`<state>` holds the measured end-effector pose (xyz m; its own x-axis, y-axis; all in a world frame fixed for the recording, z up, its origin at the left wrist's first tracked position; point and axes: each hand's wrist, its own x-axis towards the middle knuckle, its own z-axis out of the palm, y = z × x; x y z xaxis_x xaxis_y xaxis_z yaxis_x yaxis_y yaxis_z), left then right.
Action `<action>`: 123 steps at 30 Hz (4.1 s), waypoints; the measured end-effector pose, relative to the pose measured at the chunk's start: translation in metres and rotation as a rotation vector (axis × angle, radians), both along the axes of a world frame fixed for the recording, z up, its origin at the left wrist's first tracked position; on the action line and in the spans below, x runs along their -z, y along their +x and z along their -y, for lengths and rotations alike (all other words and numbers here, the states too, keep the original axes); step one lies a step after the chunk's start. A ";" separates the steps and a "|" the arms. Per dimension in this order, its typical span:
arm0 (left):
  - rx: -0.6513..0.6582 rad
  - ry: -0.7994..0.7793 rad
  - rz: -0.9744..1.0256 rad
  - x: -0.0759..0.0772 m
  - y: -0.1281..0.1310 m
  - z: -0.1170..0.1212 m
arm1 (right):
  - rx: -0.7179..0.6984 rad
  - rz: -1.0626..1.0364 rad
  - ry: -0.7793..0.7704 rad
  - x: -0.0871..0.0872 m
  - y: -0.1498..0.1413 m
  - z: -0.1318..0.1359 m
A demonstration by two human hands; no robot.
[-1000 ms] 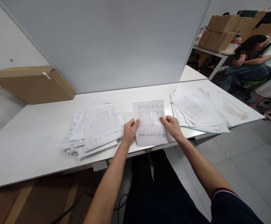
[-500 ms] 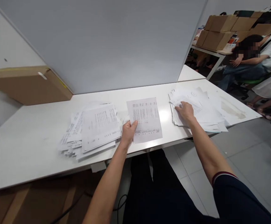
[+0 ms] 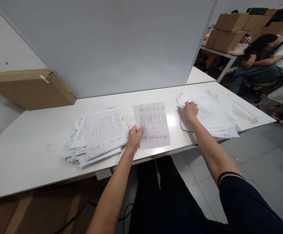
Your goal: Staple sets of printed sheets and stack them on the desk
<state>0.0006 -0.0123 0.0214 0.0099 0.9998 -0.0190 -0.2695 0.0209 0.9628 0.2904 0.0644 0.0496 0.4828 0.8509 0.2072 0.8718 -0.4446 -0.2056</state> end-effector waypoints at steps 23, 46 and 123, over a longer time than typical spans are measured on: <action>0.018 0.002 -0.014 0.001 -0.001 -0.001 | 0.088 -0.395 0.218 0.012 0.021 -0.020; 0.017 -0.027 -0.024 -0.003 0.000 0.001 | -0.060 -0.160 0.078 0.014 0.006 -0.017; 0.061 0.183 -0.051 -0.004 -0.001 0.003 | -0.473 -1.171 0.237 -0.011 -0.083 0.055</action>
<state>-0.0009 -0.0153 0.0250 0.0745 0.9841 0.1614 -0.2241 -0.1412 0.9643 0.2073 0.0090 0.0610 0.1413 0.9893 0.0354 0.1803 0.0095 -0.9836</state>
